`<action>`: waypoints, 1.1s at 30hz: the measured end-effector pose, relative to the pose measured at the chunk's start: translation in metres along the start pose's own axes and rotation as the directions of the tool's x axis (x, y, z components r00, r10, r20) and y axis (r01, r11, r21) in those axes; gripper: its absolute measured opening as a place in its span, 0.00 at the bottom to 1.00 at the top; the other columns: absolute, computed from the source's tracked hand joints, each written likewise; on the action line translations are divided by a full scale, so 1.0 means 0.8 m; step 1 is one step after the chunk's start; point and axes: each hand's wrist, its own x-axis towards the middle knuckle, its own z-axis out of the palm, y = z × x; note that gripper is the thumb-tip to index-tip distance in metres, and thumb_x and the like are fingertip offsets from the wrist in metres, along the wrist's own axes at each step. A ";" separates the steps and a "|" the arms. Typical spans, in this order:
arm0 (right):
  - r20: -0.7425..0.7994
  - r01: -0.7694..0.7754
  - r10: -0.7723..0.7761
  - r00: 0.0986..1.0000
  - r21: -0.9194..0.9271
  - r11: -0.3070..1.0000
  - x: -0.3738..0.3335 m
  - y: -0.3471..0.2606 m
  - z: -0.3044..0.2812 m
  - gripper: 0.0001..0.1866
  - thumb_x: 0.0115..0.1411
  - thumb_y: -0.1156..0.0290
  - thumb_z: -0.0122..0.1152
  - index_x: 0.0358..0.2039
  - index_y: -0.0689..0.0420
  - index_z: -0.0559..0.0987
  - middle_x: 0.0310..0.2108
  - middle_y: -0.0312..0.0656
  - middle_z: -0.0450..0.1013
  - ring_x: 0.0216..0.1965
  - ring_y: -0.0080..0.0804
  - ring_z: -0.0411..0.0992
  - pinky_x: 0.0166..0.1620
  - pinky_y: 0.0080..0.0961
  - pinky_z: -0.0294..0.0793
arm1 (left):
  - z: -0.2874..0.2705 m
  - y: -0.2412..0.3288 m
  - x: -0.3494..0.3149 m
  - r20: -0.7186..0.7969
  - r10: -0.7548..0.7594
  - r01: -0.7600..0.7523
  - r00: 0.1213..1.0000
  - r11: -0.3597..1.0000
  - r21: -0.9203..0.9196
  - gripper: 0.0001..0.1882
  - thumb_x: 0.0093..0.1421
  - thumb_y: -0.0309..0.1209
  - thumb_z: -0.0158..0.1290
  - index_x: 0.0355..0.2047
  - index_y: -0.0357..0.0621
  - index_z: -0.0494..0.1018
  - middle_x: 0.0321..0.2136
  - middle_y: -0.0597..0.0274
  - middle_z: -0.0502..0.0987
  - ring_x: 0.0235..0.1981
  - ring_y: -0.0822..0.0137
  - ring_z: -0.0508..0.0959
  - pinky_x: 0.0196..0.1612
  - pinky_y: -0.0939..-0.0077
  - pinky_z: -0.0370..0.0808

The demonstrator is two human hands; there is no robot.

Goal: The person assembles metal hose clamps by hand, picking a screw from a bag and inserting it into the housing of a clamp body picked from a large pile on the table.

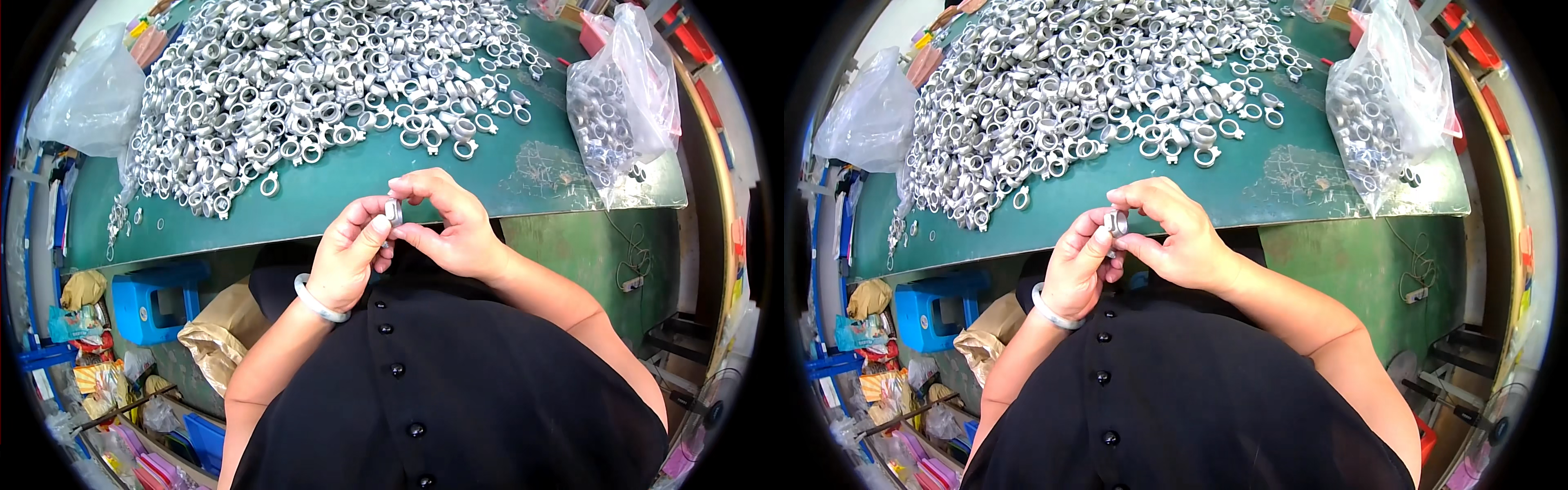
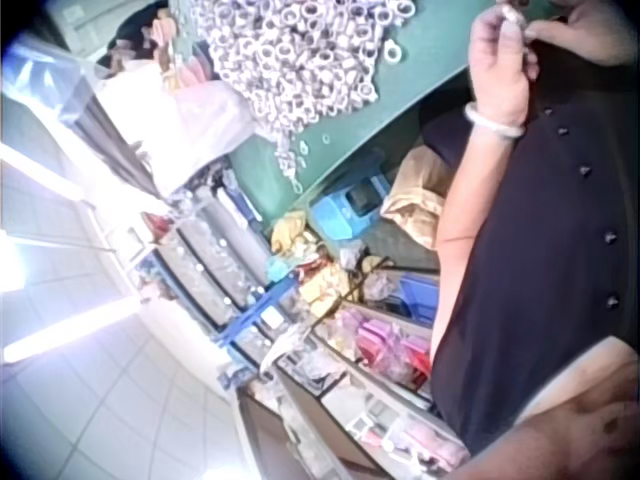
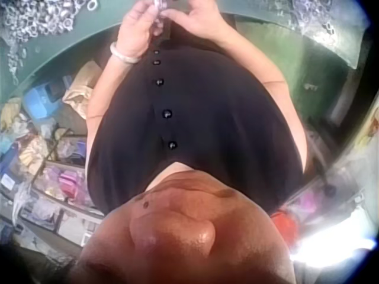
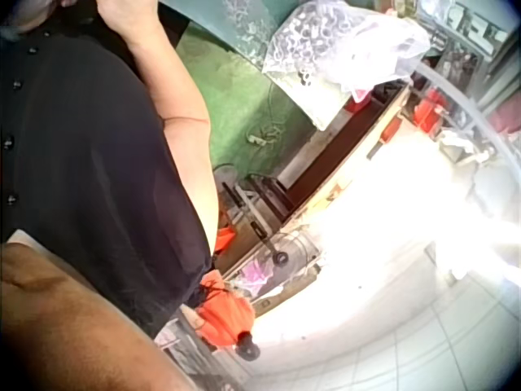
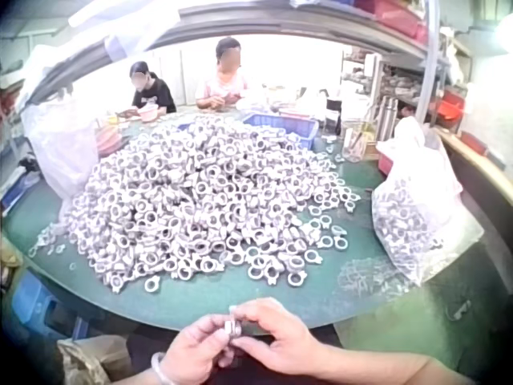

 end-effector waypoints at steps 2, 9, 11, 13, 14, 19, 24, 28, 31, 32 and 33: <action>-0.015 -0.047 0.047 0.999 0.015 0.999 -0.001 -0.002 0.001 0.22 0.42 0.81 0.62 0.41 0.59 0.72 0.35 0.40 0.69 0.36 0.31 0.68 0.38 0.23 0.68 | 0.000 0.000 0.000 -0.004 -0.005 0.005 1.000 1.000 -0.006 0.13 0.58 0.33 0.48 0.42 0.43 0.67 0.27 0.72 0.69 0.23 0.82 0.65 0.23 0.90 0.63; 0.002 -0.084 0.084 0.996 0.063 0.995 -0.002 0.000 0.000 0.22 0.43 0.81 0.62 0.42 0.58 0.72 0.35 0.38 0.70 0.35 0.30 0.68 0.37 0.23 0.69 | 0.001 0.000 -0.001 -0.034 -0.004 0.004 0.999 1.000 0.010 0.14 0.58 0.32 0.50 0.44 0.43 0.67 0.27 0.72 0.70 0.22 0.82 0.65 0.22 0.90 0.63; 0.002 -0.082 0.082 0.997 0.084 0.993 -0.002 0.001 0.000 0.22 0.44 0.81 0.61 0.43 0.58 0.72 0.36 0.38 0.69 0.36 0.29 0.68 0.38 0.23 0.69 | 0.000 0.000 -0.001 -0.030 -0.003 0.004 1.000 1.000 0.015 0.14 0.58 0.33 0.49 0.44 0.43 0.67 0.27 0.72 0.70 0.22 0.82 0.65 0.22 0.90 0.63; 0.008 -0.103 0.103 0.995 0.146 0.984 -0.005 0.006 0.000 0.22 0.44 0.82 0.61 0.43 0.59 0.71 0.37 0.38 0.69 0.36 0.28 0.67 0.39 0.23 0.69 | -0.001 0.000 -0.001 -0.025 -0.003 0.003 1.000 1.000 0.021 0.14 0.58 0.33 0.49 0.44 0.43 0.67 0.26 0.72 0.70 0.22 0.82 0.65 0.22 0.90 0.63; 0.014 -0.123 0.123 0.992 0.206 0.971 -0.007 0.008 0.000 0.22 0.45 0.82 0.60 0.44 0.59 0.71 0.37 0.38 0.69 0.37 0.27 0.67 0.40 0.22 0.68 | -0.001 0.000 -0.001 -0.020 -0.002 0.003 1.000 1.000 0.007 0.14 0.58 0.34 0.49 0.43 0.43 0.67 0.26 0.71 0.70 0.22 0.81 0.65 0.22 0.90 0.63; 0.112 -0.308 0.309 0.944 0.630 0.713 -0.008 0.009 -0.004 0.22 0.49 0.83 0.56 0.47 0.61 0.67 0.38 0.38 0.69 0.38 0.25 0.68 0.45 0.22 0.67 | -0.005 -0.001 0.000 -0.022 -0.006 0.006 1.000 1.000 -0.011 0.13 0.60 0.36 0.46 0.41 0.42 0.68 0.25 0.69 0.69 0.21 0.80 0.66 0.22 0.89 0.63; 0.314 -0.406 0.347 0.884 0.884 0.233 -0.006 0.020 -0.009 0.20 0.51 0.78 0.57 0.46 0.57 0.68 0.40 0.42 0.68 0.40 0.30 0.69 0.43 0.25 0.69 | -0.006 0.001 0.000 -0.038 -0.039 0.038 0.999 0.998 -0.051 0.11 0.61 0.35 0.44 0.40 0.42 0.68 0.24 0.68 0.69 0.21 0.79 0.66 0.21 0.89 0.63; 0.340 -0.400 0.307 0.889 0.902 0.160 -0.003 0.019 -0.009 0.19 0.52 0.77 0.56 0.46 0.56 0.68 0.40 0.42 0.68 0.40 0.30 0.69 0.43 0.26 0.69 | -0.005 0.003 -0.001 -0.037 -0.043 0.041 0.998 0.998 -0.048 0.11 0.61 0.35 0.44 0.39 0.42 0.68 0.25 0.68 0.69 0.21 0.79 0.66 0.21 0.89 0.63; 0.372 -0.428 0.314 0.874 0.894 0.132 -0.003 0.020 -0.011 0.18 0.53 0.77 0.56 0.46 0.56 0.69 0.41 0.43 0.67 0.40 0.31 0.69 0.43 0.27 0.69 | -0.005 0.003 -0.001 -0.040 -0.049 0.046 0.998 0.997 -0.058 0.11 0.62 0.35 0.43 0.39 0.42 0.69 0.25 0.68 0.69 0.21 0.80 0.66 0.21 0.89 0.63; 0.372 -0.428 0.314 0.874 0.894 0.132 -0.002 0.021 -0.012 0.18 0.53 0.77 0.56 0.46 0.56 0.69 0.41 0.43 0.67 0.40 0.31 0.69 0.43 0.27 0.69 | -0.006 0.003 -0.001 -0.028 -0.056 0.054 0.998 0.997 -0.054 0.12 0.62 0.35 0.42 0.40 0.42 0.68 0.25 0.68 0.69 0.21 0.78 0.66 0.22 0.87 0.63; 0.380 -0.429 0.280 0.881 0.893 0.137 -0.002 0.023 -0.013 0.18 0.53 0.77 0.55 0.46 0.57 0.69 0.42 0.44 0.67 0.40 0.31 0.69 0.44 0.27 0.69 | -0.007 0.003 -0.001 -0.016 -0.063 0.062 0.998 0.997 -0.050 0.12 0.62 0.36 0.42 0.40 0.41 0.67 0.25 0.68 0.69 0.22 0.77 0.66 0.22 0.86 0.63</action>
